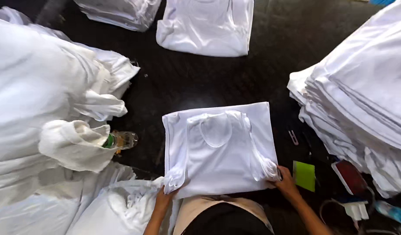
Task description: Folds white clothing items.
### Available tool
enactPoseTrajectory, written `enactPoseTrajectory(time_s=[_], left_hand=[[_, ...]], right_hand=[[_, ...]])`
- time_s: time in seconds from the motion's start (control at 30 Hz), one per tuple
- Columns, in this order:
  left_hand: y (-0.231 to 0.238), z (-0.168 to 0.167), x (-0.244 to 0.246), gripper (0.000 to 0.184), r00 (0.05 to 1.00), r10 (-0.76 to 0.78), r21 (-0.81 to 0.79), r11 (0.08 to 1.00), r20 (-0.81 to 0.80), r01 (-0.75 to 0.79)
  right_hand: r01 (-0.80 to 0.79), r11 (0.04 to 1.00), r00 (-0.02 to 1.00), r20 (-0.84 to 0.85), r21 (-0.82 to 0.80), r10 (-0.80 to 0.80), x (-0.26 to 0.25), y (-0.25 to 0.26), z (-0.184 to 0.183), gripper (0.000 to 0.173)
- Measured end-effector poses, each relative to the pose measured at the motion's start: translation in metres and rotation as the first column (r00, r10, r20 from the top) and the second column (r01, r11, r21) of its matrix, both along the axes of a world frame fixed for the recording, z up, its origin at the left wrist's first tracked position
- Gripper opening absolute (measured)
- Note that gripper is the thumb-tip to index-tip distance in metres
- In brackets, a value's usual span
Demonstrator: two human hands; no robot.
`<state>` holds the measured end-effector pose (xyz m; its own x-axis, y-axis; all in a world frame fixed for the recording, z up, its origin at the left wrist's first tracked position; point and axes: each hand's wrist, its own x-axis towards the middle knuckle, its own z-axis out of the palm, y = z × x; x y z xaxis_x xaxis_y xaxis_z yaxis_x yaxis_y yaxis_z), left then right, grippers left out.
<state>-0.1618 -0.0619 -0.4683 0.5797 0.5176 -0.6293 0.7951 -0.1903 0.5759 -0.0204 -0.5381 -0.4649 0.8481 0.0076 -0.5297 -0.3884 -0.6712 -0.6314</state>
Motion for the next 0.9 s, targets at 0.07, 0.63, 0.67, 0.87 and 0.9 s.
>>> enactPoseTrajectory(time_s=[0.07, 0.63, 0.67, 0.87, 0.9], left_hand=[[0.003, 0.008, 0.005, 0.046, 1.0, 0.001, -0.014, 1.0, 0.005, -0.001], [0.087, 0.182, 0.18, 0.044, 0.967, 0.212, -0.474, 0.872, 0.139, -0.123], [0.099, 0.204, 0.186, 0.044, 0.953, 0.209, -0.517, 0.853, 0.221, -0.067], [0.179, 0.282, 0.266, 0.026, 0.779, 0.112, -0.665, 0.604, 0.617, 0.44], [0.177, 0.293, 0.292, 0.02, 0.819, 0.134, -0.658, 0.673, 0.558, 0.338]], right_hand=[[0.109, 0.993, 0.992, 0.068, -0.048, -0.106, -0.012, 0.007, -0.004, 0.068], [0.663, 0.61, 0.748, -0.356, 0.435, -0.56, 0.041, 0.094, 0.148, 0.022], [0.603, 0.613, 0.795, -0.316, 0.511, -0.518, 0.052, 0.089, 0.178, 0.019], [-0.137, 0.517, 0.967, 0.228, 0.845, -0.116, 0.155, 0.092, 0.272, 0.033], [-0.086, 0.524, 0.969, 0.194, 0.847, -0.155, 0.181, 0.097, 0.268, 0.028]])
